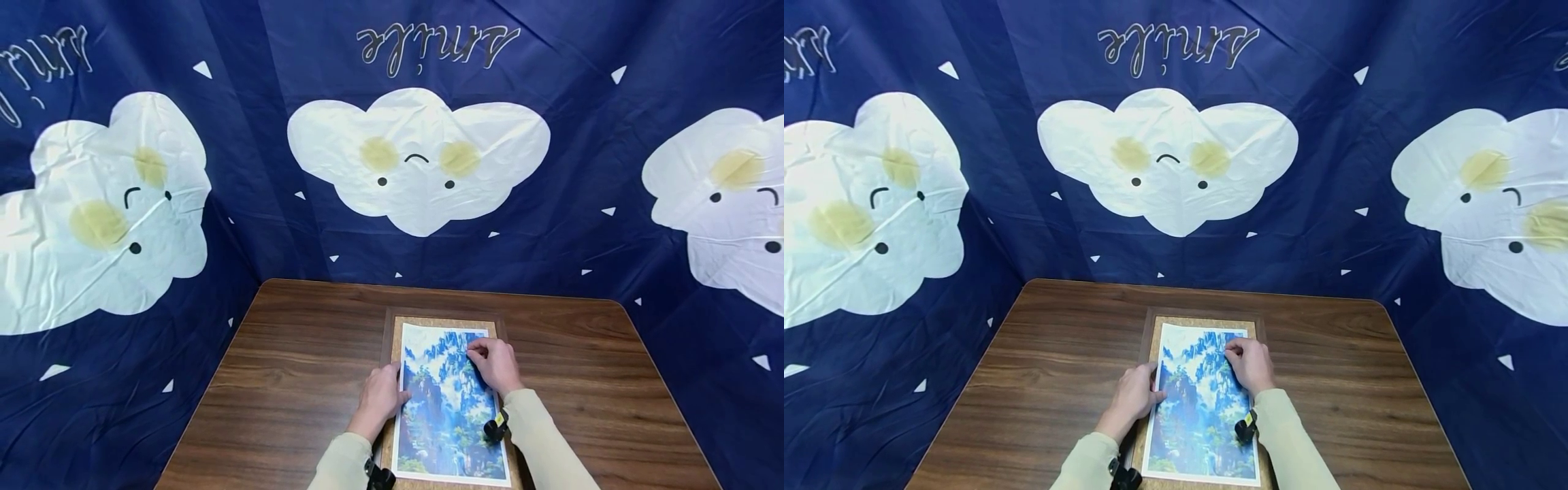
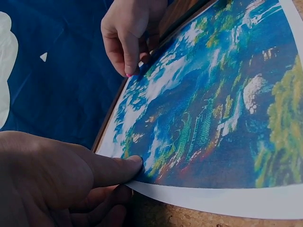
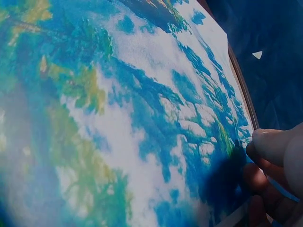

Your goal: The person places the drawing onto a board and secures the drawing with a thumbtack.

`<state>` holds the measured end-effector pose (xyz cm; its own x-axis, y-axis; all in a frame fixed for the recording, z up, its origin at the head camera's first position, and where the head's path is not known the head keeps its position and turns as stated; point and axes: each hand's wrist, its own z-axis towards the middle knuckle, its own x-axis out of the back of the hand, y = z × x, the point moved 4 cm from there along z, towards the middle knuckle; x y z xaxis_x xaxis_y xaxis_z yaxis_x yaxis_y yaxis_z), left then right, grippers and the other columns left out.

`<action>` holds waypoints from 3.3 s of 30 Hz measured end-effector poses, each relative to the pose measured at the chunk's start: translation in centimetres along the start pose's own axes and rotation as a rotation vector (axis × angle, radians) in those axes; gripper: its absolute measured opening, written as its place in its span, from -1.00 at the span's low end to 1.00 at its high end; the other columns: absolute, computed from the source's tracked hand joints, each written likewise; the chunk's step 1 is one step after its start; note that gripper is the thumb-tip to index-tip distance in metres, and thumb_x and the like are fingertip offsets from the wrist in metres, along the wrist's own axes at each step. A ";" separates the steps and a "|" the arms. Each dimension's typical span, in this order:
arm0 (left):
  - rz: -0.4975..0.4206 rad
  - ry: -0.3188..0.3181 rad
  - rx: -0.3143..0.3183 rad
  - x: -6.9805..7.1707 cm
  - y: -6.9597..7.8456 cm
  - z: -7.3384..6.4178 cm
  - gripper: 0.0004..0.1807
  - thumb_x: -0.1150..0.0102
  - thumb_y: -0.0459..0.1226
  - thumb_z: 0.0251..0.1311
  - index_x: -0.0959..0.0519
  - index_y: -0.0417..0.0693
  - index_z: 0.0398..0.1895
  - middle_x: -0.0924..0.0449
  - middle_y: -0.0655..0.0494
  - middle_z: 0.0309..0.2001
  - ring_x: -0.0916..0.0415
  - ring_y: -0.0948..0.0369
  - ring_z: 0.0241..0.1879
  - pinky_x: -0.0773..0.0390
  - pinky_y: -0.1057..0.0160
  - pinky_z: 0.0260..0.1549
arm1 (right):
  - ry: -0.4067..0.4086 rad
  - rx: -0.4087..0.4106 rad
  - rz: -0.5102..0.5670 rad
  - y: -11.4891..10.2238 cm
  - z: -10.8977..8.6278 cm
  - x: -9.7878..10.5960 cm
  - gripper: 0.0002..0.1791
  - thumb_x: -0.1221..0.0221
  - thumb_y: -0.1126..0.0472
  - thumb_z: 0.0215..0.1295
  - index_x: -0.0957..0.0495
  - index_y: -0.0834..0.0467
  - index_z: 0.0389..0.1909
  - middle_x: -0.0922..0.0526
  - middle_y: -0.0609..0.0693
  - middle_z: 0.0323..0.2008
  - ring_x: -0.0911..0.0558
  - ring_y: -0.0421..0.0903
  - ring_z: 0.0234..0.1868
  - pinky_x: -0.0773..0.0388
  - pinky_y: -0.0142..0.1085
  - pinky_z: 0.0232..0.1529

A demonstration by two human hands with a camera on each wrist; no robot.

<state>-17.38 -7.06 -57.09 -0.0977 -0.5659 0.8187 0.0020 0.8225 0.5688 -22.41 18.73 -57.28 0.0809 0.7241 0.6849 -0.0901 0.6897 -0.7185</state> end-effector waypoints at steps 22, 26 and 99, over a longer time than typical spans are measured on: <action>0.028 0.013 -0.028 -0.2 -0.1 0.0 -0.31 -0.64 -0.23 0.07 -0.60 -0.30 0.27 -0.71 -0.27 0.08 -0.63 -0.24 0.08 -0.60 -0.19 0.09 | 0.011 0.008 0.018 0.2 0.5 -0.8 -0.94 -0.38 0.27 0.38 -0.81 0.08 -0.27 -0.76 -0.12 -0.38 -0.64 -0.19 -0.39 -0.64 -0.13 -0.22; 0.034 0.015 -0.033 -0.2 -0.1 0.1 -0.31 -0.64 -0.22 0.07 -0.60 -0.29 0.26 -0.71 -0.26 0.07 -0.63 -0.23 0.07 -0.60 -0.19 0.09 | 0.014 0.016 0.015 0.1 0.6 -1.0 -0.94 -0.39 0.29 0.37 -0.81 0.09 -0.29 -0.77 -0.11 -0.38 -0.63 -0.19 -0.40 -0.65 -0.12 -0.24; 0.024 0.019 -0.042 -0.1 0.0 -0.1 -0.33 -0.63 -0.24 0.07 -0.62 -0.31 0.24 -0.73 -0.26 0.03 -0.65 -0.22 0.02 -0.63 -0.18 0.03 | 0.027 -0.011 -0.022 -1.2 4.1 -3.1 -0.94 -0.41 0.23 0.37 -0.81 0.08 -0.32 -0.76 -0.09 -0.39 -0.65 -0.12 -0.36 -0.68 -0.01 -0.11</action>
<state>-17.27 -7.06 -57.17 -0.0779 -0.5470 0.8335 0.0464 0.8332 0.5511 -26.62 15.65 -58.06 0.1095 0.7086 0.6971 -0.0773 0.7053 -0.7047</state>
